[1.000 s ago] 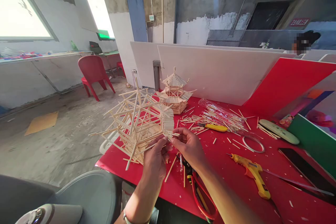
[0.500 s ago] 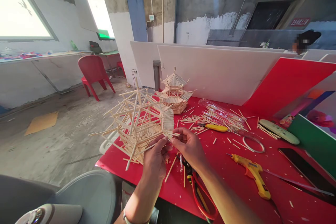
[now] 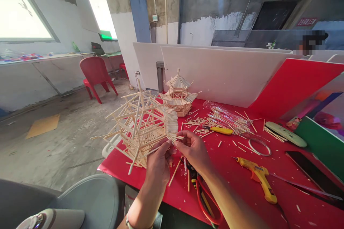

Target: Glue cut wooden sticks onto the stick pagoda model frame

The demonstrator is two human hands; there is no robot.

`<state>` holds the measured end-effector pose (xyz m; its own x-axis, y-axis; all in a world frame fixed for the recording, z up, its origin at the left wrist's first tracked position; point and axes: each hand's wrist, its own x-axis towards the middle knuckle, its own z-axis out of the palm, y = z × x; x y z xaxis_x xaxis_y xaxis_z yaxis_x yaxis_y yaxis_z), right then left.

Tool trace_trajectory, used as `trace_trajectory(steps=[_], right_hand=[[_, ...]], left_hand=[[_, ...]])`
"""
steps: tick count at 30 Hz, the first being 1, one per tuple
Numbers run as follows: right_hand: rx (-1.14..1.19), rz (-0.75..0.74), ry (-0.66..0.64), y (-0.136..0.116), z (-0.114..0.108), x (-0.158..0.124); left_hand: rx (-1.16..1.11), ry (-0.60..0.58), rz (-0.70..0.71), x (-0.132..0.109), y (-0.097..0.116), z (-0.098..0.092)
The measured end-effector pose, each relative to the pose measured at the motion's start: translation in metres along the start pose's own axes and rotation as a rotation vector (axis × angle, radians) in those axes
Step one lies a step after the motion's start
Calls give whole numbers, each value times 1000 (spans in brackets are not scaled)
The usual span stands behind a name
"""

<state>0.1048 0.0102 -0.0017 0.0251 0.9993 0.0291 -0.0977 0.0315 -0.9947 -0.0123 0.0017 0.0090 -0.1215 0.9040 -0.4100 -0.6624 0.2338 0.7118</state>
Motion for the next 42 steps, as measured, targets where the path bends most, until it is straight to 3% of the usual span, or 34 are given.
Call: trace_trajectory(steps=[42], right_hand=[[-23,-11,3,2,0,1]], left_hand=[[2,-3,10,0,0,0]])
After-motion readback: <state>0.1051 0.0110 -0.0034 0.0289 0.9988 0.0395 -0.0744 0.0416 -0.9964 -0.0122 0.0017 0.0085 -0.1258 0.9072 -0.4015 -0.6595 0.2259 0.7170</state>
